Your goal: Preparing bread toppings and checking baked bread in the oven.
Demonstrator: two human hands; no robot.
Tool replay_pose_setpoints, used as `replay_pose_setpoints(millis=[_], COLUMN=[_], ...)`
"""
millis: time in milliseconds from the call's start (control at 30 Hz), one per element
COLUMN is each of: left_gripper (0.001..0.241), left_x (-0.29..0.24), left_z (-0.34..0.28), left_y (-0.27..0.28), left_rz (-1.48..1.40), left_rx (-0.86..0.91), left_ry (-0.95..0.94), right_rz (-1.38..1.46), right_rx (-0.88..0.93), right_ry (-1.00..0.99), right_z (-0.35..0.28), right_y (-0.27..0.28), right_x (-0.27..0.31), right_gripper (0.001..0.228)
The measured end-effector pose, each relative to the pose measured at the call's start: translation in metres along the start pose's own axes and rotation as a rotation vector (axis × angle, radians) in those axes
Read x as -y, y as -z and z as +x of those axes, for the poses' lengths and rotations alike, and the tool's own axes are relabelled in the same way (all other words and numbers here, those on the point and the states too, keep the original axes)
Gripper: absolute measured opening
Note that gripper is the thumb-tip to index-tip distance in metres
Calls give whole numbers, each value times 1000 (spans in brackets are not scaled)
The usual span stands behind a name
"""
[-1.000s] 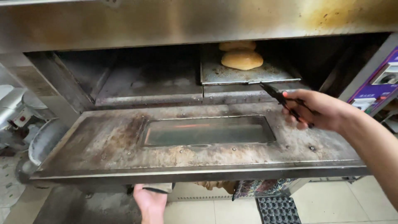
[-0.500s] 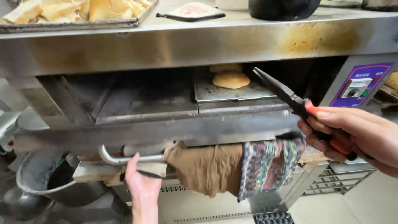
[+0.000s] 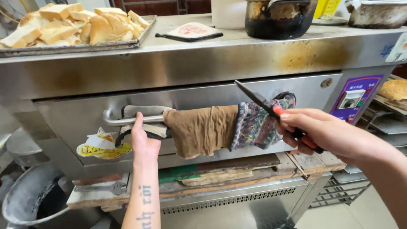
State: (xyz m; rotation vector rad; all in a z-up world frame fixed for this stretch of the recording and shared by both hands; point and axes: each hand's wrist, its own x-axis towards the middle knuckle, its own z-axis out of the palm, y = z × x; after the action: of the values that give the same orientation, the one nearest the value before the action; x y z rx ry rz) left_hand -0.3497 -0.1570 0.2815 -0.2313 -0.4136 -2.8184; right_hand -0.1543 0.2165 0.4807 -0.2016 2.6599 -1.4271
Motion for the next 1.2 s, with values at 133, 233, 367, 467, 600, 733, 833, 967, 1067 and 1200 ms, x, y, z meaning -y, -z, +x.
replay_pose_setpoints(millis=[133,233,367,467,600,733,833,967,1067,1200], left_gripper=[36,36,36,39,46,54,48,32,50,56], left_x=[1,-2,-10,-19,-22,-13,-3,-16,-21,1], left_z=[13,8,-1,7,-4,-68,-106,-110,-51,61], left_y=[3,-3,-20,-6,13,-9,-47,-150,-234,-294], left_rz=[56,79,194,383,506,399,582,1393,1627,1897], left_rx=[-25,-40,-215,-209,-280,-547,-513,34,333,459], left_ry=[-28,-52,-80,-104,-100,-320,-695,-1520,-1641,-1556], right_rz=[2,19,7,-47,-13,36,51,80,95,55], right_rx=[-1,47,126,138,195,233,185,54,-19,-57], right_ry=[-47,-26,42,66,154,209,185,142,145,202], right_z=[8,24,41,55,64,71,73,76,78,78], right_y=[1,9,14,12,7,18,28,41,44,40], right_x=[4,-12,-14,0,4,-3,-8,-11,3,42], right_gripper=[47,44,45,43,41,41,36,32,33,38])
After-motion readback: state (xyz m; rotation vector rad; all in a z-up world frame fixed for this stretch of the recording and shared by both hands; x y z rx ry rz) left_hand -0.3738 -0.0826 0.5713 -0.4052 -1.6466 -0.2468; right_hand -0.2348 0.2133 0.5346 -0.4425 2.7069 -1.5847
